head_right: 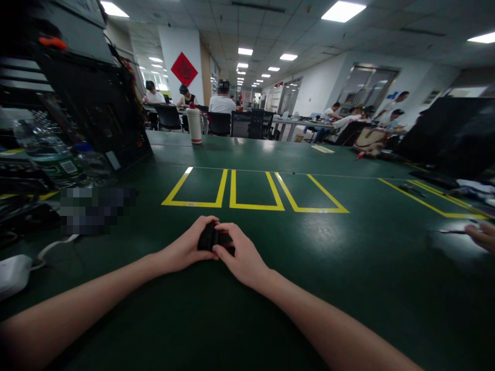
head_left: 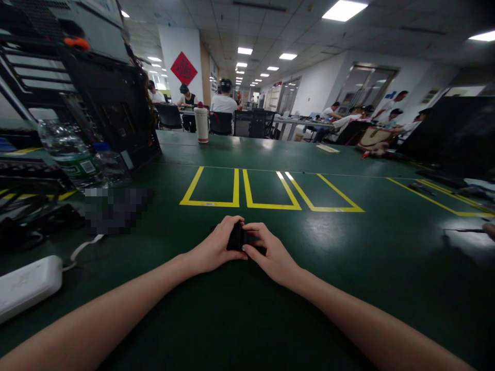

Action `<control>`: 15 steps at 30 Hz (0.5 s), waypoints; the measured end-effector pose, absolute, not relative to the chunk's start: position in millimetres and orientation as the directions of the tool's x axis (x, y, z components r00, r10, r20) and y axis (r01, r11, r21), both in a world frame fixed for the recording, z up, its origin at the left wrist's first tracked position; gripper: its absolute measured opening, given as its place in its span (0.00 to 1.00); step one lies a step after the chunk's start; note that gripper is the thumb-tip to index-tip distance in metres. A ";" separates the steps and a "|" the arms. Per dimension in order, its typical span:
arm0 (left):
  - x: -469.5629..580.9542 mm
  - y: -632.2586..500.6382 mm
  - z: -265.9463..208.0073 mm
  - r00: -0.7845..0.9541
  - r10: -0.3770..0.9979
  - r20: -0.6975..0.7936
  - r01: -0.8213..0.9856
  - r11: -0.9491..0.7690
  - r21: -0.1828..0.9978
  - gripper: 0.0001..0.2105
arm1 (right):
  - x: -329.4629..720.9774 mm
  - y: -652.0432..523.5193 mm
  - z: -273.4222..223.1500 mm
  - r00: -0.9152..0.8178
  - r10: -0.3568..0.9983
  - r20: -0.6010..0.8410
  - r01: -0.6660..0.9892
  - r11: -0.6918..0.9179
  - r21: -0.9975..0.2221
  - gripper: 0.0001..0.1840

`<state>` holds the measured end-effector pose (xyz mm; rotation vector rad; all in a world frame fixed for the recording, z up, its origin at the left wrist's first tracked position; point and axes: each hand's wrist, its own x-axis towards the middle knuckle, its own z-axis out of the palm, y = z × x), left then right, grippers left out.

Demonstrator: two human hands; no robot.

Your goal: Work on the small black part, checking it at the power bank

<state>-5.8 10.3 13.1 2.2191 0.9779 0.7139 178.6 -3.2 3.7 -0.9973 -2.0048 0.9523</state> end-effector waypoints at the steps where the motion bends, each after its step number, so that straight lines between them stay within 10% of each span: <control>1: -5.7 10.5 12.8 0.581 0.781 0.230 0.455 -0.546 0.704 0.30 | 178.6 -2.7 2.8 -0.461 0.849 0.258 0.342 0.438 -0.832 0.21; 15: -5.2 9.4 15.1 0.586 0.778 0.229 0.452 -0.548 0.704 0.29 | 178.7 -6.0 5.3 -0.470 0.840 0.271 0.343 0.456 -0.821 0.15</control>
